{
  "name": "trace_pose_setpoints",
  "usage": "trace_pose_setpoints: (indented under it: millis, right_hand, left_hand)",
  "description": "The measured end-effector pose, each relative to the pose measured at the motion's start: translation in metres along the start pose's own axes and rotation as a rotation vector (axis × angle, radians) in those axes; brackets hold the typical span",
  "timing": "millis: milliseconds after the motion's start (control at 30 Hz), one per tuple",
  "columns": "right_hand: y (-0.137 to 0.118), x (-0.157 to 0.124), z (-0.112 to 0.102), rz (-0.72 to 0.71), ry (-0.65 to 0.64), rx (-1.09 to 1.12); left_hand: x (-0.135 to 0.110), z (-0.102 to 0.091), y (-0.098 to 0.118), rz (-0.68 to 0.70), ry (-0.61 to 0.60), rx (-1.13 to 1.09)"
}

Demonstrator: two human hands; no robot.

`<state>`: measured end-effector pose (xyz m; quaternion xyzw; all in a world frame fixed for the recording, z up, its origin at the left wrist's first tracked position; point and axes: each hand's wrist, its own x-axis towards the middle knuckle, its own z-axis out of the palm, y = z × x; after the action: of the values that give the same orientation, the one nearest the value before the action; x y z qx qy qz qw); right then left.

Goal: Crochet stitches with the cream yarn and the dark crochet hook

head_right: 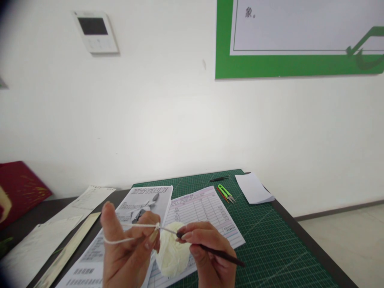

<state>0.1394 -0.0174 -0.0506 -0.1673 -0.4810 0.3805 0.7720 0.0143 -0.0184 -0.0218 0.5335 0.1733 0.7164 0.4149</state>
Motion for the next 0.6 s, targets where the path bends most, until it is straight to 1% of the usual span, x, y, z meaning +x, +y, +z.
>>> trace_pose_setpoints:
  millis: [167,267,367,400,467,600]
  right_hand:
    - [0.003,0.002,-0.004,0.104,-0.065,0.097]
    - [0.003,0.002,-0.004,0.126,-0.047,0.118]
    - [0.002,0.002,-0.002,0.144,-0.023,0.120]
    - [0.002,0.002,-0.002,0.143,-0.026,0.118]
    - [0.002,0.002,-0.001,0.140,-0.031,0.110]
    - [0.003,0.002,-0.002,0.131,-0.020,0.087]
  left_hand:
    - [0.003,0.005,0.007,-0.175,0.076,-0.134]
    - [0.005,0.007,0.010,-0.256,0.105,-0.183]
    - [0.006,0.005,0.009,-0.293,0.101,-0.186]
    - [0.006,0.003,0.008,-0.288,0.094,-0.170]
    - [0.006,-0.001,0.006,-0.236,0.068,-0.100]
    - [0.007,-0.012,0.002,-0.040,-0.033,0.192]
